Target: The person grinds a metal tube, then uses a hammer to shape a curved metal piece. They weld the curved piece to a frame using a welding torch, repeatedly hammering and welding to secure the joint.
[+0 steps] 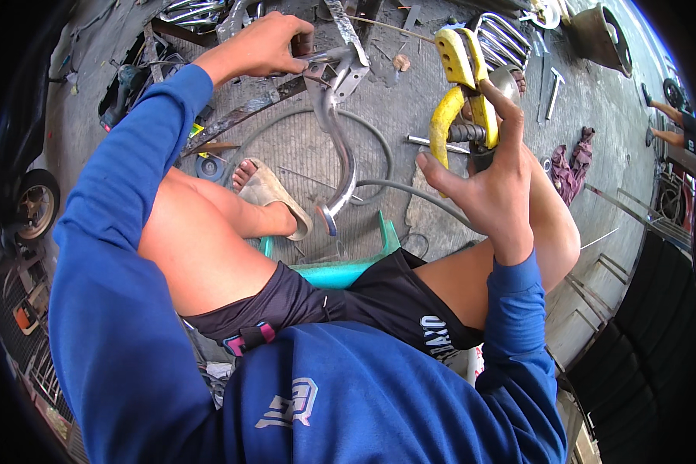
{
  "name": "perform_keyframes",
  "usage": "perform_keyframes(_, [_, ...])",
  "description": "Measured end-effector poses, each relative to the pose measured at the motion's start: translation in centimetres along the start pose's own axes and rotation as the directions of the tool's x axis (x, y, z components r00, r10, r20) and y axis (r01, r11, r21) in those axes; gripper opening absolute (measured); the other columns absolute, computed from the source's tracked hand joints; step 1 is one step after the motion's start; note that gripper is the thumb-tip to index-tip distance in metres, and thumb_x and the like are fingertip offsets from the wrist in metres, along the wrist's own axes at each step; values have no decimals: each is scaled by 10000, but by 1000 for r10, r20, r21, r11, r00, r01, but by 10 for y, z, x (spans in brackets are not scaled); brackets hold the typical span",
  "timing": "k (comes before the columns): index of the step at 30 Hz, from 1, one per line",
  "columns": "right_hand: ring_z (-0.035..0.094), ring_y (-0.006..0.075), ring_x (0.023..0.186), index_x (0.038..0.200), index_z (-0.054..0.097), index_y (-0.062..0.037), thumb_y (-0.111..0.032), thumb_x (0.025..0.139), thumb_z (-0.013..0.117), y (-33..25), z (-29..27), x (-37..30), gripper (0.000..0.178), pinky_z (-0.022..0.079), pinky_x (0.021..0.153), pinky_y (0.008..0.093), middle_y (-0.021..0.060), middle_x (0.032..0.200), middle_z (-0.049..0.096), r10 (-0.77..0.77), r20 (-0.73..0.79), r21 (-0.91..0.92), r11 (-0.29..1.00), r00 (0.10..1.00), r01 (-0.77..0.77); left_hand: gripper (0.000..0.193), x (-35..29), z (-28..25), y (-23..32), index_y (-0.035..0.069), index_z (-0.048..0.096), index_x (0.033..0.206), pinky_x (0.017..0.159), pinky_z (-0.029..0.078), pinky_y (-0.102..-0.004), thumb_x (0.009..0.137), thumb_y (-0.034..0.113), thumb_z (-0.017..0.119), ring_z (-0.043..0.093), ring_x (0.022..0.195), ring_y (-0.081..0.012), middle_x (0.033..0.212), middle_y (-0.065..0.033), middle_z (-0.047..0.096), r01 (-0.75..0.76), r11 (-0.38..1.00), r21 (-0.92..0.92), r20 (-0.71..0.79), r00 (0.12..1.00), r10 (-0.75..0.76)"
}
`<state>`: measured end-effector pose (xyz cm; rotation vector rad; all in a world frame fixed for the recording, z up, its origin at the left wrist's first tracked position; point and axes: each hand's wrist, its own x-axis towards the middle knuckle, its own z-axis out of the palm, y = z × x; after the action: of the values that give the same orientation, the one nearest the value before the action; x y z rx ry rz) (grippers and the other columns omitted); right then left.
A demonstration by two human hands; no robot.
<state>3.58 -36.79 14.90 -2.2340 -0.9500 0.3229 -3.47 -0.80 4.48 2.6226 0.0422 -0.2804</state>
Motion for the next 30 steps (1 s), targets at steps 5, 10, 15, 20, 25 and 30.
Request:
perform_keyframes(5, [706, 328, 1120, 1487, 424, -52, -305, 699, 945, 2, 1, 4, 977, 559, 987, 434, 218, 1211, 690, 34, -15, 66, 997, 999, -33, 311, 0, 1, -4, -15, 716, 959, 703, 552, -385, 772, 200, 842, 697, 729, -262, 867, -150, 747, -7, 999, -40, -6, 1000, 6])
perform_keyframes(10, [723, 227, 896, 1476, 403, -54, -257, 793, 898, 8, -6, 17, 868, 603, 834, 364, 181, 1069, 694, 545, 111, 504, 690, 831, -520, 292, 0, -3, -1, -6, 724, 953, 695, 551, -385, 772, 195, 834, 693, 716, -272, 840, -158, 736, -22, 999, -48, 2, 1000, 22])
perform_keyframes(15, [694, 275, 1086, 1483, 449, -67, -281, 677, 964, 5, 3, 9, 980, 575, 951, 387, 194, 1267, 663, -44, 19, 66, 997, 999, 42, 303, 1, -2, 2, 0, 708, 964, 695, 539, -422, 766, 196, 827, 694, 719, -323, 804, -186, 709, -34, 997, 76, -7, 999, 35])
perform_keyframes(20, [702, 217, 926, 1489, 401, -64, -288, 775, 907, 2, -1, 17, 903, 594, 817, 356, 174, 1162, 673, 252, 4, 306, 921, 968, -241, 304, -2, 0, -1, 15, 734, 964, 694, 541, -417, 786, 231, 853, 705, 728, -308, 823, -172, 729, -10, 1000, -4, 4, 1000, 10])
perform_keyframes(25, [683, 202, 924, 1501, 372, -38, -260, 815, 883, 5, -8, 22, 884, 585, 822, 329, 141, 1096, 665, 305, 11, 406, 869, 952, -283, 255, -4, -1, -3, 30, 755, 953, 712, 552, -406, 797, 206, 855, 715, 748, -309, 853, -160, 747, -34, 999, -35, -31, 999, 33])
perform_keyframes(30, [695, 251, 1025, 1469, 449, -52, -306, 702, 929, 5, 1, 18, 940, 567, 905, 387, 196, 1227, 655, 184, -14, 140, 974, 983, -180, 258, -5, -3, 3, 15, 760, 968, 761, 561, -413, 802, 193, 847, 730, 814, -328, 896, -163, 758, -6, 1000, 15, -22, 1000, 7])
